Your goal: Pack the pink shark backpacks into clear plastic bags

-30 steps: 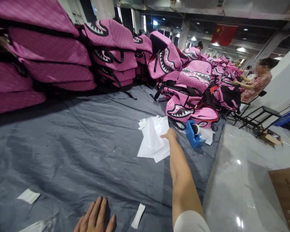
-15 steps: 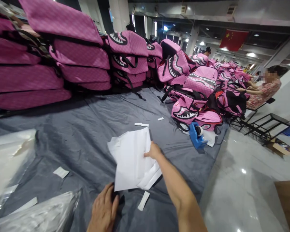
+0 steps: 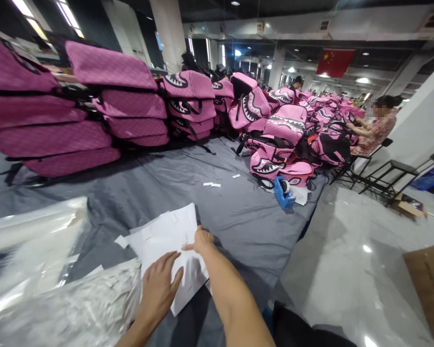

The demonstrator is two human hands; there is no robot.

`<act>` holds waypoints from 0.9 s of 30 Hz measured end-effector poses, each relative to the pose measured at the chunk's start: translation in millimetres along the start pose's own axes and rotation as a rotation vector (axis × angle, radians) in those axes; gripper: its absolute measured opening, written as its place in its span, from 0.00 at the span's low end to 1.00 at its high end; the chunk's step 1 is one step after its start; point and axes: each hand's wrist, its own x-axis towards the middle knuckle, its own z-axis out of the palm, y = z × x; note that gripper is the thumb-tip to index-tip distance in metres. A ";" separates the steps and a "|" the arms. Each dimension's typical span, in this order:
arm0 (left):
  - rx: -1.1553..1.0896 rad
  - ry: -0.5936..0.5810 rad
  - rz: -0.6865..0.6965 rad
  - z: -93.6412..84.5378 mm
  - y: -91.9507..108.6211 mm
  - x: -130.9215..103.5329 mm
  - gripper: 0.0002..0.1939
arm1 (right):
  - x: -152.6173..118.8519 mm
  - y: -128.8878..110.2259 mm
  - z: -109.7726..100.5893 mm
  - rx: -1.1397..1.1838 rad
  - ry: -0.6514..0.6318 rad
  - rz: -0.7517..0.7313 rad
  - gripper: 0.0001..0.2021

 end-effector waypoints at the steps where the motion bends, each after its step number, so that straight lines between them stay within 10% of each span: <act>1: 0.061 -0.079 -0.004 6.1 1.3 1.8 0.24 | -7.8 1.3 -10.4 -0.026 -0.002 0.036 0.33; 6: 0.103 -0.165 -0.043 32.1 -13.0 -2.5 0.25 | -83.3 15.9 -35.1 -0.163 0.088 0.091 0.16; 14: 0.089 -0.076 0.169 59.0 -36.3 -23.4 0.27 | -190.6 57.3 46.8 -0.303 -0.014 0.172 0.13; 20: 0.046 0.142 0.276 64.9 -43.0 -30.6 0.33 | -184.5 47.5 -10.2 0.272 0.064 0.154 0.07; 24: -0.066 0.182 0.267 70.2 -65.4 -39.8 0.28 | -138.9 22.9 -9.7 0.533 0.222 0.047 0.15; 27: -0.099 0.097 0.393 92.6 -92.3 -47.1 0.20 | -96.3 48.7 -10.8 0.516 0.402 0.029 0.20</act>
